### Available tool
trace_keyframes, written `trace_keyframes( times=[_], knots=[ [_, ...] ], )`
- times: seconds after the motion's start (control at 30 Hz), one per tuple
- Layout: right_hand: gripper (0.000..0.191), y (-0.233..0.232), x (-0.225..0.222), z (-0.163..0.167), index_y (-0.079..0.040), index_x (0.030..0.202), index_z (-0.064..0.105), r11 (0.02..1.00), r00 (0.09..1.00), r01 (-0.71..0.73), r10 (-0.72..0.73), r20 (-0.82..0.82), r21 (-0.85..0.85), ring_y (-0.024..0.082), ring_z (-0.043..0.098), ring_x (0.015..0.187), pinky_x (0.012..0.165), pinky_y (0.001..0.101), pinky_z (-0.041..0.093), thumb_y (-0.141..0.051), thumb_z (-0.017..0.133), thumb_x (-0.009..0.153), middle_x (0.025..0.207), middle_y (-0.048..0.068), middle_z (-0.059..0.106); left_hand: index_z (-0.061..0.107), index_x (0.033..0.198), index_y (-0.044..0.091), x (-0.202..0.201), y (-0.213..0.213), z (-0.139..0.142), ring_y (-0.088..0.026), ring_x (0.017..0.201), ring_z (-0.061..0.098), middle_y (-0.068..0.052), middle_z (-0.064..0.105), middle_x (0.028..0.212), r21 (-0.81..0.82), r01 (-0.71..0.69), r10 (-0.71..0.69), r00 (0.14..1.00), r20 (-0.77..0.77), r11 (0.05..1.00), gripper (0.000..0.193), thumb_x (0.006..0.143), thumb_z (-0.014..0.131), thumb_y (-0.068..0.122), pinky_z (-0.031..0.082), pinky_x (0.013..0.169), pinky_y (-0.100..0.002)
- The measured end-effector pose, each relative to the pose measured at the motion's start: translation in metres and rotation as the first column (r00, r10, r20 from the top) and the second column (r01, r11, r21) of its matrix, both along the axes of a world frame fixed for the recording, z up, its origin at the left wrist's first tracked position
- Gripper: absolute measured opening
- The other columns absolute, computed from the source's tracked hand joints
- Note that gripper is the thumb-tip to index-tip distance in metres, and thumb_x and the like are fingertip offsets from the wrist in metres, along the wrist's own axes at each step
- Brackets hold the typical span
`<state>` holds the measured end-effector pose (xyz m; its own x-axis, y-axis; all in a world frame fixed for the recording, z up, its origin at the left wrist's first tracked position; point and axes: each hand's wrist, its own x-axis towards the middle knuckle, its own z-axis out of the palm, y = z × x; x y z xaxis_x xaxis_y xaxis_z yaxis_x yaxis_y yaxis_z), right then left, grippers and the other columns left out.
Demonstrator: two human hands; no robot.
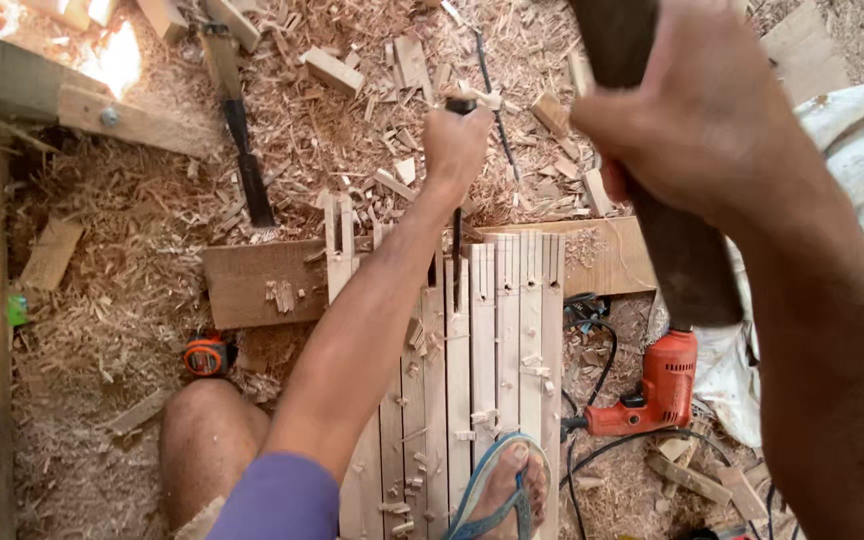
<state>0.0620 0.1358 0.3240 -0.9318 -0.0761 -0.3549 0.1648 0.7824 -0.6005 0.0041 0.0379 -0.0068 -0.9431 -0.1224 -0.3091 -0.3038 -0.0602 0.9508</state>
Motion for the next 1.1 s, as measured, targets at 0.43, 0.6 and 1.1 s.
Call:
trace_keyframes(
  times=[0.43, 0.6, 1.1],
  knots=[
    [0.018, 0.016, -0.008, -0.058, 0.006, 0.106, 0.062, 0.990, 0.963, -0.083, 0.050, 0.265, 0.117, 0.022, 0.059, 0.044, 0.036, 0.0365, 0.050, -0.003, 0.067, 0.091, 0.063, 0.012, 0.061, 0.061, 0.072, 0.007, 0.036, -0.013, 0.018, -0.008, 0.040, 0.052, 0.002, 0.056, 0.056, -0.067, -0.035, 0.034, 0.999, -0.006, 0.997, 0.020, 0.092, 0.064, 0.008, 0.040, 0.031, -0.022],
    [0.019, 0.006, -0.021, -0.020, 0.012, 0.097, 0.061, 0.991, 0.990, -0.110, 0.102, -0.094, -0.080, 0.015, 0.065, 0.053, 0.046, 0.0314, 0.053, -0.007, 0.061, 0.099, 0.069, 0.009, 0.062, 0.057, 0.069, 0.005, 0.029, -0.003, 0.019, -0.008, 0.039, 0.047, 0.001, 0.052, 0.056, 0.044, 0.012, -0.007, 0.995, -0.102, 0.999, 0.024, 0.092, 0.066, 0.008, 0.035, 0.030, -0.025],
    [0.031, -0.008, -0.013, -0.023, 0.013, 0.112, 0.050, 0.996, 0.997, -0.071, 0.072, 0.028, -0.057, 0.018, 0.064, 0.048, 0.040, 0.0325, 0.052, -0.007, 0.067, 0.095, 0.075, 0.015, 0.060, 0.059, 0.075, -0.004, 0.031, 0.003, -0.013, -0.014, 0.044, 0.045, -0.006, 0.054, 0.062, -0.066, 0.081, -0.082, 0.997, -0.014, 0.995, 0.022, 0.094, 0.067, 0.004, 0.035, 0.037, -0.027]
  ],
)
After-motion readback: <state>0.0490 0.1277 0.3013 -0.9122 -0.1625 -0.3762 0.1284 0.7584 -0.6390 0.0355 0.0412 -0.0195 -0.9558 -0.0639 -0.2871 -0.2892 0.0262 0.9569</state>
